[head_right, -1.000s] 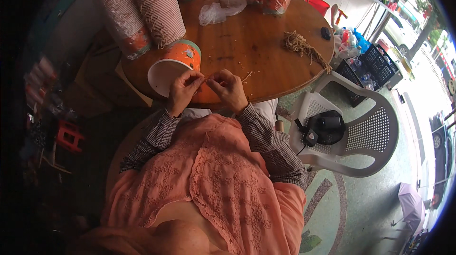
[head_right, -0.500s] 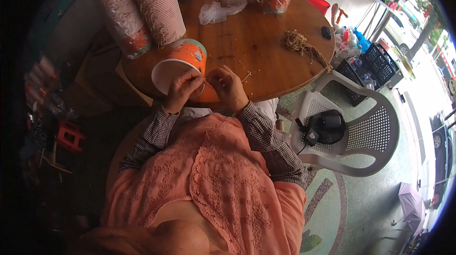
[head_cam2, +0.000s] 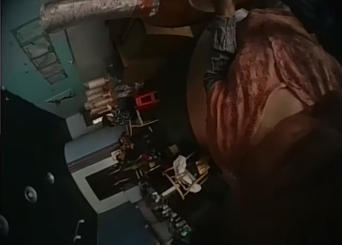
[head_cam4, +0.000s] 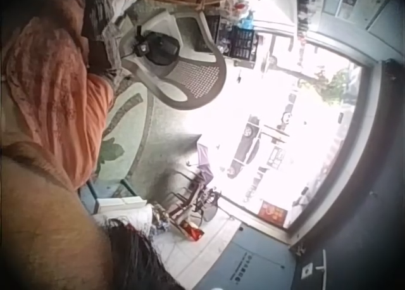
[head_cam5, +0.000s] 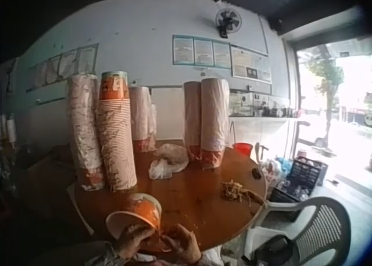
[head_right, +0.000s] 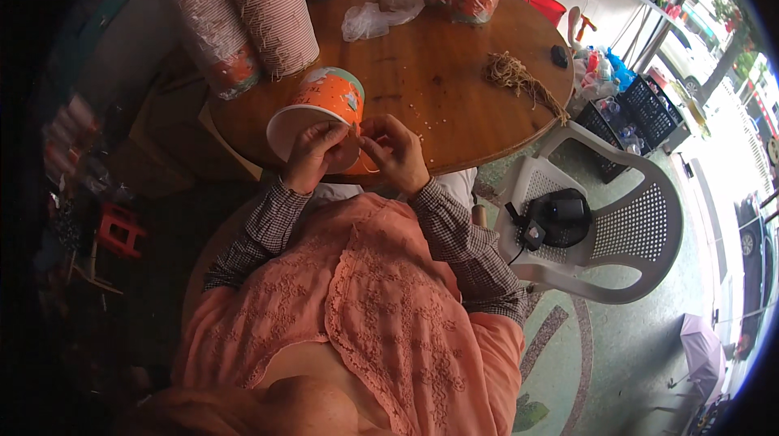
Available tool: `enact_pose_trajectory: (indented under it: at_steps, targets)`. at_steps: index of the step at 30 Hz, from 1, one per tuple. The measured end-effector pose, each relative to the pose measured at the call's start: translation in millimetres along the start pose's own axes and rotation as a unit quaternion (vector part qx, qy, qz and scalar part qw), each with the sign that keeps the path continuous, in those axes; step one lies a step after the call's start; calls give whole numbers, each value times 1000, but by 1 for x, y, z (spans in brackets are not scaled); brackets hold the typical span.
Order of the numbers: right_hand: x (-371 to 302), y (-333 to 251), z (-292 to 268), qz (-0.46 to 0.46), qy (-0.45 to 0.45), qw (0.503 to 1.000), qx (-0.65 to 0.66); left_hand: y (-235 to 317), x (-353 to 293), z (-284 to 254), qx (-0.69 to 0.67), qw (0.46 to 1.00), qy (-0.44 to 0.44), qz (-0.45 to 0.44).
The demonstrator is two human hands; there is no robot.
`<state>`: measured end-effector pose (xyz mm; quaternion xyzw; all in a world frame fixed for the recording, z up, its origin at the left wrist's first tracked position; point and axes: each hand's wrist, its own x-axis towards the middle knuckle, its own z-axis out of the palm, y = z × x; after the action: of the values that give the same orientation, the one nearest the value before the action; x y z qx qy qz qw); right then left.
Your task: The person is attaching thin strings to paper buckets to create handles for holiday-themed packaging.
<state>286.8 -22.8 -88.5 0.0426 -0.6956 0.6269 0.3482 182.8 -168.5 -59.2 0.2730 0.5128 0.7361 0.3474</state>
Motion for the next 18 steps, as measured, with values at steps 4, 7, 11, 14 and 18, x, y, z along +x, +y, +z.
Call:
enact_pose_trajectory:
  at_steps: [4, 7, 11, 14, 18]
  targets:
    - [3, -15, 2, -92, 5, 989, -118, -5, 0, 2, 75, 996, 11, 42]
    - [1, -31, 2, -103, 1, 972, -210, -4, -1, 3, 113, 991, -10, 68]
    - [1, -27, -1, -122, 18, 950, -285, -2, -6, 11, 156, 978, -30, 132]
    - [2, -17, -2, -86, 57, 974, -204, -5, -5, 6, 193, 968, -33, 155]
    - [1, -11, -6, 122, 28, 992, 1, -9, -3, 4, 244, 949, -14, 198]
